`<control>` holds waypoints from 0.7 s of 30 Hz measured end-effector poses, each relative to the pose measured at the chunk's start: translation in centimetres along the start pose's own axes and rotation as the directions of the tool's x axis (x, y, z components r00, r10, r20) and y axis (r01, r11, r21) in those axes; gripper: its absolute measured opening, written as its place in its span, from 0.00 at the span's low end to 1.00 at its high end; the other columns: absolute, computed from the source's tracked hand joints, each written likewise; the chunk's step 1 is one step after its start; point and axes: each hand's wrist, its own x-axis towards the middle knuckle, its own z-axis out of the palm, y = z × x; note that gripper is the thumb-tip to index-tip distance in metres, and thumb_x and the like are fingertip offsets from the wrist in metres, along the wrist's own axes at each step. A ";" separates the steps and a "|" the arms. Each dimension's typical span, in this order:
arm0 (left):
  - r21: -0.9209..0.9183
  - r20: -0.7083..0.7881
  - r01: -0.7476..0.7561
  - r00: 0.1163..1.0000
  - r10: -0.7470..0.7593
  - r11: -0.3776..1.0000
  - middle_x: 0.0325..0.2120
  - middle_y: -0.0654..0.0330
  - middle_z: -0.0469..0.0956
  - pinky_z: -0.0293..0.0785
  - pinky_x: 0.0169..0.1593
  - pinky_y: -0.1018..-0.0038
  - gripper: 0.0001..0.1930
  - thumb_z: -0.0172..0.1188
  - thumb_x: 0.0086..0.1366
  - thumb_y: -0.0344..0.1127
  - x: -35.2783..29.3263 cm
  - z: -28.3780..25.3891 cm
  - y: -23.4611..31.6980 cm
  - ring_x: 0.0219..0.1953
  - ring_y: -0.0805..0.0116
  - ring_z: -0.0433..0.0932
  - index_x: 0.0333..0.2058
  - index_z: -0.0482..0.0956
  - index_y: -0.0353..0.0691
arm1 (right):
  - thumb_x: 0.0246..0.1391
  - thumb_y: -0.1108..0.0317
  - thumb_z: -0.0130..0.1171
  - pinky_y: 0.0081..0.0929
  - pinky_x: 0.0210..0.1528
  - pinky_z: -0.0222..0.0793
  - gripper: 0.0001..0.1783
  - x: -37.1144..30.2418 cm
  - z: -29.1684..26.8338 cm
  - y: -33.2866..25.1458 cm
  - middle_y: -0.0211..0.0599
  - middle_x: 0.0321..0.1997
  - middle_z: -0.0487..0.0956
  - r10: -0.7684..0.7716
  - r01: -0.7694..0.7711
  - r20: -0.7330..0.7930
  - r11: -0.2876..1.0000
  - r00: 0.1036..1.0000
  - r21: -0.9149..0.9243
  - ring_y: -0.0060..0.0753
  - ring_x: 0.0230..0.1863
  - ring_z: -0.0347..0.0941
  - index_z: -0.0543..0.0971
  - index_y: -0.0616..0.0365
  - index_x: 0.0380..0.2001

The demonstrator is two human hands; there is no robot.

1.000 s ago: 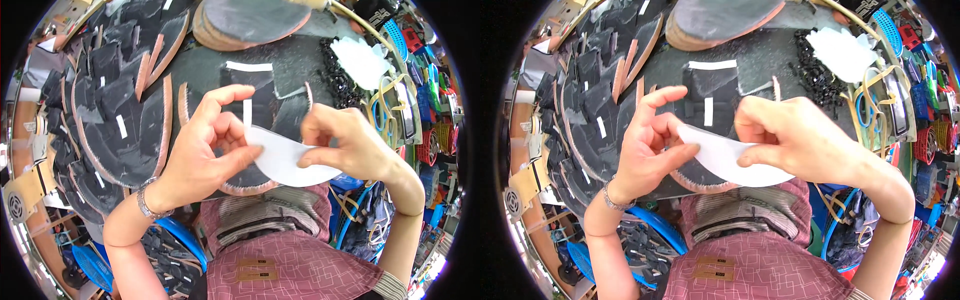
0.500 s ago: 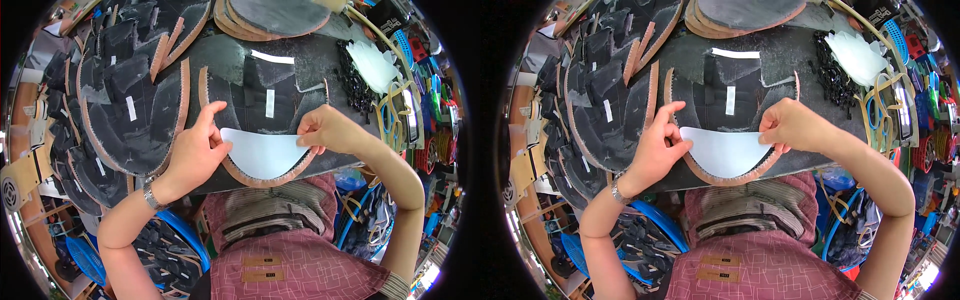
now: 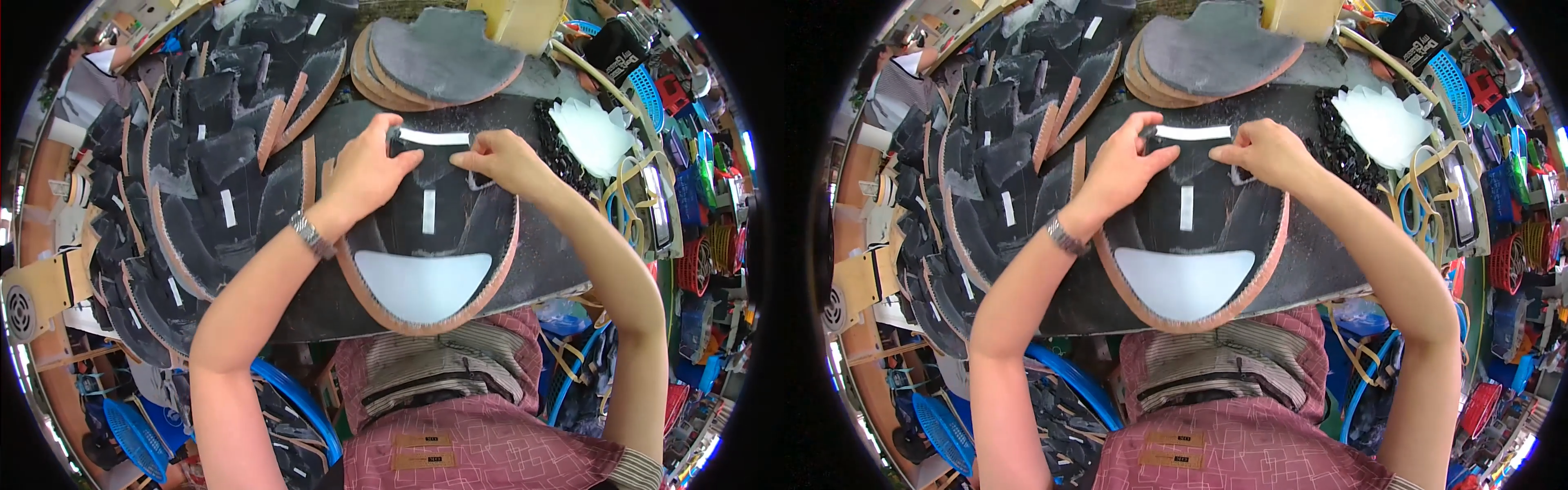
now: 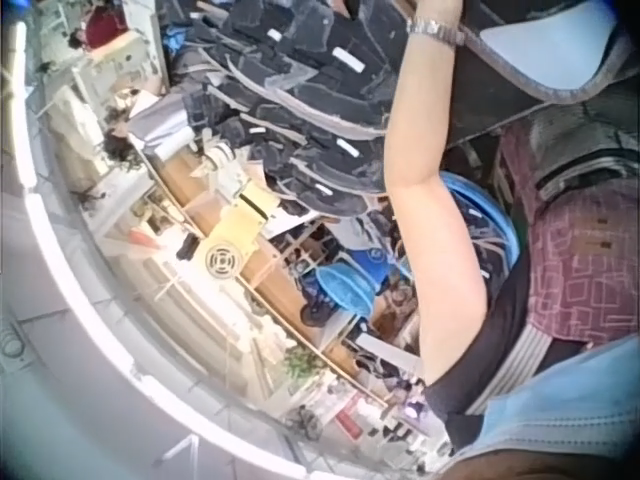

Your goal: Assembling shoe upper components by applying adhesive, hammering edges, and attaching lining materials.

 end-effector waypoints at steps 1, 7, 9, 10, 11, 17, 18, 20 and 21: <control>-0.068 0.009 -0.030 0.999 0.031 0.997 0.23 0.64 0.72 0.64 0.28 0.80 0.22 0.63 0.57 0.37 -0.2 0.1 0.1 0.25 0.80 0.68 0.48 0.70 0.36 | 0.44 0.53 0.64 0.31 0.29 0.68 0.20 -0.1 0.0 0.7 0.38 0.18 0.75 0.040 -0.046 0.040 0.987 0.998 0.155 0.30 0.24 0.73 0.78 0.62 0.20; -0.082 -0.124 -0.130 0.985 0.119 0.988 0.23 0.68 0.72 0.61 0.26 0.81 0.21 0.61 0.57 0.30 -4.4 -0.8 1.7 0.21 0.81 0.62 0.51 0.73 0.42 | 0.54 0.60 0.59 0.18 0.32 0.67 0.12 -3.8 -0.4 -1.8 0.25 0.25 0.75 0.051 -0.228 0.240 0.551 0.969 0.803 0.17 0.26 0.70 0.77 0.57 0.26; 0.146 -0.244 -0.262 0.925 0.291 0.954 0.24 0.57 0.74 0.67 0.27 0.71 0.21 0.61 0.55 0.31 -5.0 -1.3 1.9 0.23 0.65 0.73 0.50 0.74 0.44 | 0.53 0.59 0.61 0.13 0.33 0.66 0.11 -4.6 0.1 -2.5 0.23 0.28 0.77 0.063 -0.215 0.208 0.143 0.976 0.966 0.14 0.27 0.70 0.78 0.56 0.29; 0.213 -0.261 -0.332 0.887 0.381 0.919 0.21 0.57 0.71 0.67 0.26 0.70 0.22 0.62 0.55 0.30 -5.6 -1.6 2.1 0.21 0.63 0.71 0.50 0.73 0.42 | 0.53 0.60 0.61 0.12 0.35 0.65 0.09 -5.4 0.3 -2.5 0.22 0.27 0.77 -0.011 -0.162 0.163 0.077 0.987 0.984 0.13 0.27 0.70 0.79 0.53 0.29; 0.183 -0.243 -0.347 0.891 0.384 0.920 0.26 0.55 0.77 0.70 0.29 0.71 0.22 0.60 0.56 0.28 -6.5 -1.9 3.0 0.24 0.60 0.75 0.51 0.73 0.39 | 0.53 0.61 0.61 0.13 0.34 0.66 0.10 -6.1 0.5 -2.2 0.24 0.28 0.79 -0.077 -0.125 0.128 0.043 0.989 0.991 0.12 0.27 0.70 0.79 0.56 0.31; -0.163 -0.145 -0.355 0.931 0.334 0.921 0.26 0.53 0.80 0.73 0.27 0.75 0.17 0.59 0.56 0.24 -11.2 -3.1 6.1 0.21 0.64 0.78 0.47 0.76 0.32 | 0.52 0.74 0.55 0.17 0.34 0.69 0.09 -10.1 1.8 -5.1 0.30 0.30 0.80 0.112 -0.007 0.002 0.043 0.994 0.999 0.17 0.30 0.73 0.79 0.65 0.35; -0.077 -0.191 -0.498 0.858 0.477 0.864 0.22 0.56 0.77 0.72 0.25 0.76 0.18 0.60 0.54 0.23 -11.5 -2.6 5.9 0.19 0.66 0.75 0.47 0.76 0.33 | 0.50 0.78 0.51 0.16 0.34 0.67 0.10 -10.7 1.8 -5.0 0.27 0.30 0.78 0.080 0.099 -0.131 0.321 0.988 0.942 0.15 0.29 0.70 0.79 0.67 0.35; -0.035 -0.203 -0.647 0.751 0.628 0.762 0.15 0.60 0.72 0.69 0.21 0.77 0.23 0.62 0.49 0.22 -11.8 -2.1 6.2 0.16 0.70 0.71 0.47 0.76 0.34 | 0.49 0.79 0.47 0.15 0.36 0.65 0.13 -12.3 1.9 -5.4 0.25 0.30 0.77 -0.004 0.303 -0.376 0.599 0.927 0.741 0.14 0.31 0.68 0.78 0.67 0.36; -0.086 -0.151 -0.646 0.761 0.631 0.759 0.16 0.59 0.72 0.69 0.21 0.75 0.24 0.61 0.50 0.21 -11.8 -2.1 6.2 0.16 0.69 0.72 0.50 0.74 0.34 | 0.49 0.79 0.46 0.15 0.38 0.65 0.14 -12.5 2.3 -4.9 0.27 0.32 0.78 -0.011 0.367 -0.445 0.584 0.896 0.724 0.14 0.33 0.69 0.78 0.67 0.37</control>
